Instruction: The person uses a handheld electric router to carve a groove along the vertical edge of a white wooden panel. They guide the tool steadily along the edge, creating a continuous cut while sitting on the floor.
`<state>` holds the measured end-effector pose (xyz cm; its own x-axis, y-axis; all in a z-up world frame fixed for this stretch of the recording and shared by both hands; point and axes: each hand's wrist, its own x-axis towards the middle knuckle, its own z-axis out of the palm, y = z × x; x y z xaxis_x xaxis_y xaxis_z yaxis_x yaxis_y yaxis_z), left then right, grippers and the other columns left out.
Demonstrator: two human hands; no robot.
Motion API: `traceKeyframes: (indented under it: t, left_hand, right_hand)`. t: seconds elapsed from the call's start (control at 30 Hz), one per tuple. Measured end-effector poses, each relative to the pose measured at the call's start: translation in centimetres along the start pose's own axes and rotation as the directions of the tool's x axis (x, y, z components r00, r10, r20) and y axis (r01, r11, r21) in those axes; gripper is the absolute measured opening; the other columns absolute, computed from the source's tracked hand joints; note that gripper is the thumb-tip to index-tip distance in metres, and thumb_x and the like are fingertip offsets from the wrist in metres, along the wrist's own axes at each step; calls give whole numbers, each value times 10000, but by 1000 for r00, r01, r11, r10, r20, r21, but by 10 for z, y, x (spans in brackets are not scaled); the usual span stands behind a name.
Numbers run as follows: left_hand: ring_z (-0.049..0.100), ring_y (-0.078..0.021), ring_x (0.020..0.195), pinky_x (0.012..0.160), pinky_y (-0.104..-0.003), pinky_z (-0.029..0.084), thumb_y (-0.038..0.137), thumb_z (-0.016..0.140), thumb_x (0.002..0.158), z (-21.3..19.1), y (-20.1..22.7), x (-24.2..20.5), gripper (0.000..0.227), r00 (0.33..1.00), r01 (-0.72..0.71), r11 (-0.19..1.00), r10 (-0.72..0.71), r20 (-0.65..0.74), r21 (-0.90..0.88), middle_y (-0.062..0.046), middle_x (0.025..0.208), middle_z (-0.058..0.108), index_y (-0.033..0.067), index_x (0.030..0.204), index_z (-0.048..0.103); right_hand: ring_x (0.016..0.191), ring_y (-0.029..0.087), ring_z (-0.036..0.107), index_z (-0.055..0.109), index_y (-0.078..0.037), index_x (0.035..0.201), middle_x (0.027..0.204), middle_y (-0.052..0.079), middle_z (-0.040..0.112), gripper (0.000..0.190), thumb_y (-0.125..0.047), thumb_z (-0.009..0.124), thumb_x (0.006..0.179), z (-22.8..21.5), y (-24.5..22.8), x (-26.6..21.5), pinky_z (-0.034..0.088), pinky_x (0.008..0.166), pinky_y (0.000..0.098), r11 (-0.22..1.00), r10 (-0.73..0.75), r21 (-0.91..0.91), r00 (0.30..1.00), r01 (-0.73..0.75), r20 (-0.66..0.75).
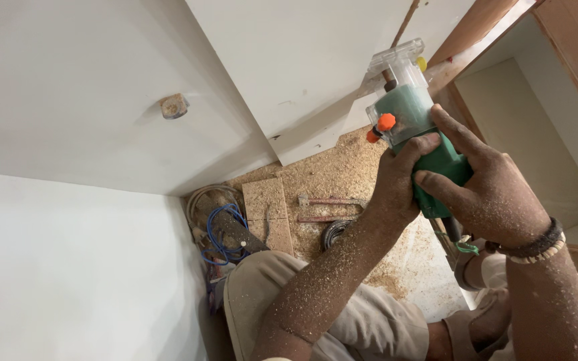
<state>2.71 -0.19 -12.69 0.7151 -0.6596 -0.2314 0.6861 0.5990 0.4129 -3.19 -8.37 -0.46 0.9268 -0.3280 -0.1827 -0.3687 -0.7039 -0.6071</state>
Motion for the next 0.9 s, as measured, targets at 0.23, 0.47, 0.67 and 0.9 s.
traceKeyframes:
  t: [0.23,0.47,0.67,0.9]
  left_hand:
    - [666,-201,979,791,-276,627,289,713,918,0,2,-3,614,1000,7,1000,-7,-3,14,-146,1133,564,-81,1348,478]
    - [666,-205,974,778,-272,630,295,714,925,-3,0,-1,629,1000,3,1000,-3,4,7,-154,1138,558,-97,1351,464]
    - [664,-197,979,777,-262,632,290,711,926,-5,-1,0,639,1000,-5,1000,5,4,8,-151,1143,551,-98,1365,455]
    - [665,-201,964,755,-261,632,281,703,916,-5,-1,0,620,1000,-1,1000,1,-3,23,-147,1131,548,-86,1353,460]
  right_hand:
    - [920,324,773,373,-141,1622,1068,269,744,889,-317,734,829,0,1,0,628,823,450,1000,-13,-28,1000,13,6]
    - [843,319,788,361,-171,1635,981,267,756,893,-351,738,846,1,1,2,647,794,450,996,45,-81,999,-43,20]
    - [798,319,789,363,-179,1635,957,260,759,890,-379,746,857,1,1,2,649,767,447,995,42,-94,999,-40,16]
    - [775,316,786,371,-168,1631,921,255,759,889,-371,737,848,2,4,2,648,741,445,995,18,-99,1000,-17,9]
